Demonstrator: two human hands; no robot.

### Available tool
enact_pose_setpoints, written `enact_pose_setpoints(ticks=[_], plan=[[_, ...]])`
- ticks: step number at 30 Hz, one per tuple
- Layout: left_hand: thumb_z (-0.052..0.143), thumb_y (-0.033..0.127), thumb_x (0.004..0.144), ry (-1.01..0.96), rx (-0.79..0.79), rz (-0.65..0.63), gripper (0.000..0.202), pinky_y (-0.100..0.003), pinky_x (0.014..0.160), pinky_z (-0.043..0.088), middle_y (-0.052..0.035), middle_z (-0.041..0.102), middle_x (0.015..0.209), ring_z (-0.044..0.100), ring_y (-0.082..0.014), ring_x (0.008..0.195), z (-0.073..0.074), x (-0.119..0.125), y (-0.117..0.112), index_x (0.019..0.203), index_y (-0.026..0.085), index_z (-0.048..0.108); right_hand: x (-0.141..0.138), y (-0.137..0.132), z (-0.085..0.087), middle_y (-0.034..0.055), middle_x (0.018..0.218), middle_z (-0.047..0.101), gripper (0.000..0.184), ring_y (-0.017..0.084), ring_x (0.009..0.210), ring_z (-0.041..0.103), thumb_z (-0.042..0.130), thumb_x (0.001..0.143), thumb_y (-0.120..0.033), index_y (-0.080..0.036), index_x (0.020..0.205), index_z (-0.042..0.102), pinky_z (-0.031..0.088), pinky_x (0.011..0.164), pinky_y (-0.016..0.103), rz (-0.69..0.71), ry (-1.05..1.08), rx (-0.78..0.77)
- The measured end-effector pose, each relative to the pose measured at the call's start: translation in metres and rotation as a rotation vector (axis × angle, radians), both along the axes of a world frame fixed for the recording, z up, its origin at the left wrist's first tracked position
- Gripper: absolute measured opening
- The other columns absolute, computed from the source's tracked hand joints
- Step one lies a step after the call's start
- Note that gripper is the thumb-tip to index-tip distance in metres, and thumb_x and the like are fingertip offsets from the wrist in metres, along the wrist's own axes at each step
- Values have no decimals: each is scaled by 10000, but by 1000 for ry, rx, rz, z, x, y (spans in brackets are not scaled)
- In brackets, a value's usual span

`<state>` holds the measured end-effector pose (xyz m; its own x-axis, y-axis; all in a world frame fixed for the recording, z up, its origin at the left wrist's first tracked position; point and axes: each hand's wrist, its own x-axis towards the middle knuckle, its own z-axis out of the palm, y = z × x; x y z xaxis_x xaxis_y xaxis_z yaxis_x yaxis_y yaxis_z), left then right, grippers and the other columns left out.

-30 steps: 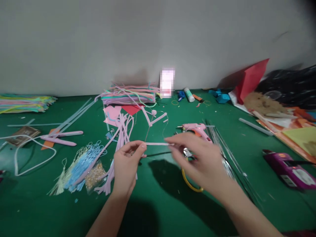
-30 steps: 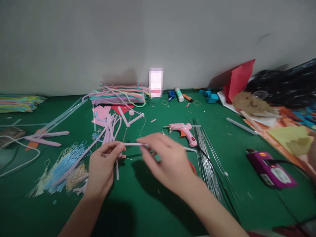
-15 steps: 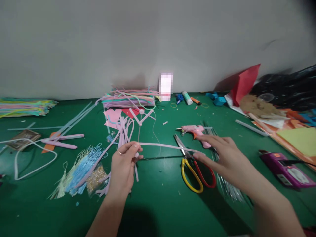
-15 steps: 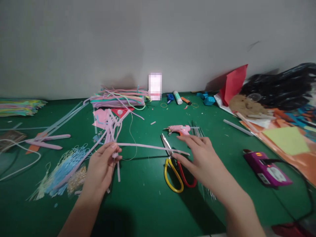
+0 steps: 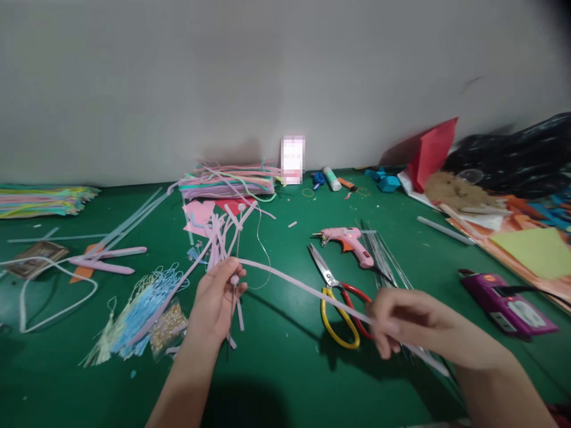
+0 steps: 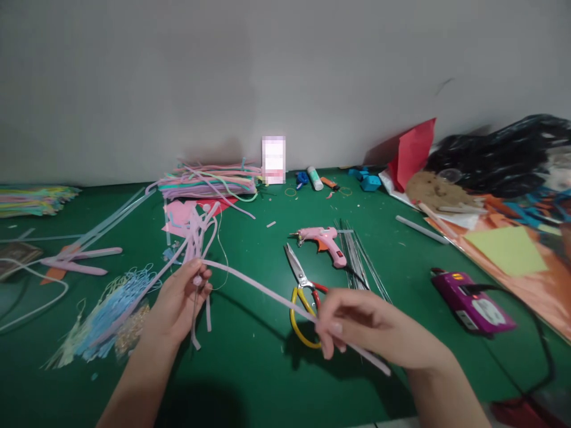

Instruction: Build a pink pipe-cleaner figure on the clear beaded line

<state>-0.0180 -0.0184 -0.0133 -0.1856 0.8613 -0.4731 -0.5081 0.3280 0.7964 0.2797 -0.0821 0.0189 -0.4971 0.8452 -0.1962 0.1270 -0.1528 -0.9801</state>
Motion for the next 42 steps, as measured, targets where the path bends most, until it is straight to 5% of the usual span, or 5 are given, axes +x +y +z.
enact_pose_setpoints(ticks=[4, 15, 23, 33, 42], plan=[[836, 287, 585, -23, -5, -50, 253, -147, 503, 498, 33, 604, 647, 580, -72, 610, -4, 1, 1, 705, 141, 668, -3, 1, 7, 102, 849, 747, 273, 186, 662, 686, 616, 845, -457, -215, 916, 723, 559, 594, 294, -214, 80, 80], [852, 307, 549, 107, 39, -142, 291, -172, 495, 481, 7, 635, 608, 587, -103, 605, -4, 14, -6, 718, 131, 693, -62, 40, -14, 112, 989, 696, 230, 222, 828, 642, 485, 915, -179, -173, 968, 709, 478, 674, 318, -379, -1118, 1120], [831, 301, 598, 136, 60, -177, 245, -180, 523, 492, 10, 638, 604, 581, -94, 579, -6, 15, -7, 723, 136, 702, -90, 50, -10, 117, 704, 664, 280, 243, 645, 622, 451, 759, 59, -141, 757, 649, 369, 554, 324, -172, -1400, 926], [831, 333, 601, 218, 75, -167, 280, -194, 527, 493, -11, 652, 638, 592, -113, 610, -11, 15, -5, 751, 131, 708, -94, 53, -15, 34, 852, 703, 366, 158, 714, 646, 507, 916, -235, -172, 1274, 462, 500, 668, 277, -389, -408, 600], [827, 323, 592, 238, 58, -190, 262, -200, 536, 487, -3, 648, 615, 590, -106, 570, -8, 19, -8, 736, 138, 709, -112, 46, -19, 77, 951, 607, 316, 184, 805, 600, 489, 930, -263, -201, 1227, 578, 510, 710, 319, -405, -479, 657]])
